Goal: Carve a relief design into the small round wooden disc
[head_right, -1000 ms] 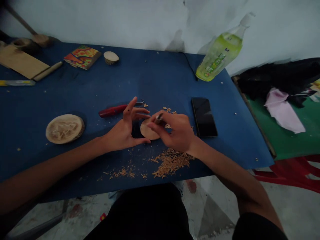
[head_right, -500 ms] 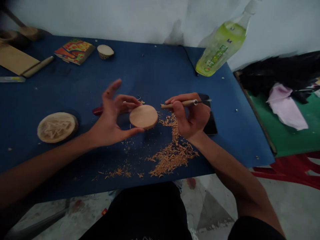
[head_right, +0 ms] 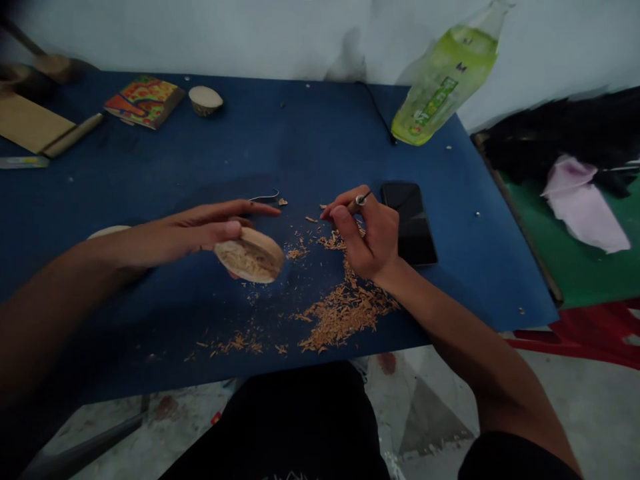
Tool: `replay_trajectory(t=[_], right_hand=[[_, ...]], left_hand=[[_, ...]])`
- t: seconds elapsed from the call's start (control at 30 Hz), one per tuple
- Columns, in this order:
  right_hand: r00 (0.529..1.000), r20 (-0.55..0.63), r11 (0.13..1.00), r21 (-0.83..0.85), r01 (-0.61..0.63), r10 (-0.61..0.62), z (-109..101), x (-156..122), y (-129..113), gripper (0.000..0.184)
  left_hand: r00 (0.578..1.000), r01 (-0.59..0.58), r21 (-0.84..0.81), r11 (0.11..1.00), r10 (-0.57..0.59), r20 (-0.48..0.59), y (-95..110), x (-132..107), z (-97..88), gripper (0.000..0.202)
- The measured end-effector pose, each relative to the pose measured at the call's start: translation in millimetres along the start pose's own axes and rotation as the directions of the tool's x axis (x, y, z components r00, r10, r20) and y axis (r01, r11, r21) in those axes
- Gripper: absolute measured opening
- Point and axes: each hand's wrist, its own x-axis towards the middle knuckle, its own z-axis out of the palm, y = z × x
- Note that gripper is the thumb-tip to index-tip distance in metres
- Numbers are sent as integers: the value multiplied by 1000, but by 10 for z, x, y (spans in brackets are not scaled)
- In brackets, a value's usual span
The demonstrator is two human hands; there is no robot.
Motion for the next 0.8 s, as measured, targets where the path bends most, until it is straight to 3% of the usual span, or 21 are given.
replay_trajectory(t=[0.03,0.1,0.17,0.2,0.27,0.33,0.43,0.57,0.8], right_hand=[[1000,12,1000,-5,3,-3,-7,5,8,47],[999,38,1000,-12,15,-15,-15,13,22,50],[998,55,999,-17,36,-35,-17,15,29,50],[997,61,999,-18,48,-47,-17,13,30,49],[996,66,997,-24,67,-65,-18,10,27,48],[995,72,996,-39,77,-74,-22,8,18,47],[994,80,995,-72,76,-70,-32,14,4,50],[993,89,992,-91,91,-83,-42,14,-2,48],[991,102,977,-183,109,-92,-66,-15,-28,42]], left_hand=[[983,95,-26,995,-90,162,51,2,0,69],[913,261,-30,965,-236,333,149,5,15,70],[871,370,73,926,-373,318,223,6,48,66],[892,358,164,919,-389,229,248,6,68,67],[932,302,340,890,-351,92,277,6,108,67],[951,258,475,841,-307,27,300,2,149,68],[952,242,618,748,-307,-1,364,-18,223,79],[957,172,729,663,-287,35,442,-87,340,111],[994,-51,487,872,-3,110,158,-238,481,131]])
